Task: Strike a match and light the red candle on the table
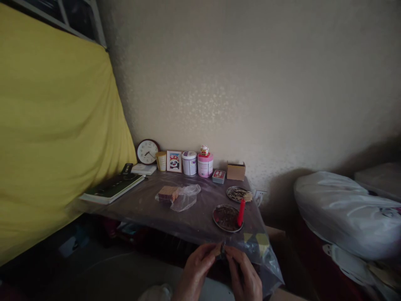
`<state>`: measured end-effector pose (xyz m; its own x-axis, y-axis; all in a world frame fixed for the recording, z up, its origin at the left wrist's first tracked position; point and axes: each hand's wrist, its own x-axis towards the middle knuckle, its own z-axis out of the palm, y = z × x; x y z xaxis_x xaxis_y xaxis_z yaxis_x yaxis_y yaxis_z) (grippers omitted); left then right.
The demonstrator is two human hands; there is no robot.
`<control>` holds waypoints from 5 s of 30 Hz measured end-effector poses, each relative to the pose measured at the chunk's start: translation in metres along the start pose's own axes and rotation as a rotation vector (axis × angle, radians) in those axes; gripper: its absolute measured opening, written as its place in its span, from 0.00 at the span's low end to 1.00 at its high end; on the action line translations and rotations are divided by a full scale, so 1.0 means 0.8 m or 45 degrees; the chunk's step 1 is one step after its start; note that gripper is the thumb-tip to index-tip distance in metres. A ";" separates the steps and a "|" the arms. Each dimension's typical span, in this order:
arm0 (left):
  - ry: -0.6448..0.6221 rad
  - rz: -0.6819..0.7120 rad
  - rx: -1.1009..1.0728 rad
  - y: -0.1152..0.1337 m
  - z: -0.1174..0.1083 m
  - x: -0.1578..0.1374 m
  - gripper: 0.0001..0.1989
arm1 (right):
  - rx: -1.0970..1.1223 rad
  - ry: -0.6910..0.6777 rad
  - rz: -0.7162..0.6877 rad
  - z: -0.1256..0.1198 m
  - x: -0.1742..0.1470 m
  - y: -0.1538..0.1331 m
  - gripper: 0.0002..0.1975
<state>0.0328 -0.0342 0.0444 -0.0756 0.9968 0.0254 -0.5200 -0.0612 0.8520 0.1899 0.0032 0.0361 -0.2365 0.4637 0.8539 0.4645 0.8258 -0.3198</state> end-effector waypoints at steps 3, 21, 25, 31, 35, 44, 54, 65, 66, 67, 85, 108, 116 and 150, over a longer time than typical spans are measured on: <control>0.034 -0.014 -0.021 0.003 0.002 -0.002 0.19 | -0.013 0.002 -0.005 0.000 -0.001 0.001 0.10; 0.058 -0.016 -0.041 0.002 0.001 -0.001 0.18 | 0.062 -0.013 -0.018 -0.001 0.001 -0.001 0.07; 0.055 -0.034 -0.013 0.011 0.006 -0.006 0.18 | 0.084 0.021 0.026 -0.002 0.009 -0.010 0.08; 0.051 -0.063 -0.023 0.027 0.015 -0.014 0.17 | 0.152 0.109 0.124 -0.010 0.021 -0.030 0.08; 0.056 -0.077 -0.066 0.026 0.017 -0.017 0.14 | 0.126 0.165 0.147 -0.011 0.019 -0.032 0.09; 0.191 -0.108 -0.132 0.014 0.016 -0.006 0.18 | 0.046 0.213 0.115 -0.019 0.016 -0.031 0.08; 0.171 -0.093 -0.029 0.028 0.019 -0.009 0.19 | -0.166 0.204 0.216 0.000 0.006 0.027 0.10; 0.286 -0.107 -0.131 0.015 -0.005 0.000 0.20 | 0.025 0.285 0.405 -0.015 0.020 0.017 0.09; 0.310 -0.108 -0.143 0.016 -0.010 0.002 0.20 | 0.027 0.293 0.432 -0.015 0.020 0.018 0.10; 0.327 -0.107 -0.153 0.017 -0.016 0.003 0.21 | 0.029 0.300 0.459 -0.015 0.021 0.020 0.11; 0.257 -0.220 -0.401 -0.001 -0.120 0.033 0.21 | 0.290 0.415 0.999 -0.021 0.037 0.034 0.15; 0.035 -0.267 -0.195 0.020 -0.101 0.052 0.21 | 0.753 0.635 1.125 -0.025 0.091 0.061 0.17; -0.001 -0.313 -0.218 0.005 -0.115 0.063 0.19 | 0.890 0.732 1.135 -0.024 0.120 0.072 0.19; 0.113 -0.384 -0.257 0.006 -0.123 0.060 0.23 | 1.032 0.736 1.217 0.000 0.129 0.119 0.17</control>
<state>-0.0569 0.0086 -0.0016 0.0376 0.9637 -0.2645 -0.6866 0.2172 0.6938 0.2097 0.1294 0.0936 0.3669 0.9176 0.1529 -0.4251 0.3116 -0.8498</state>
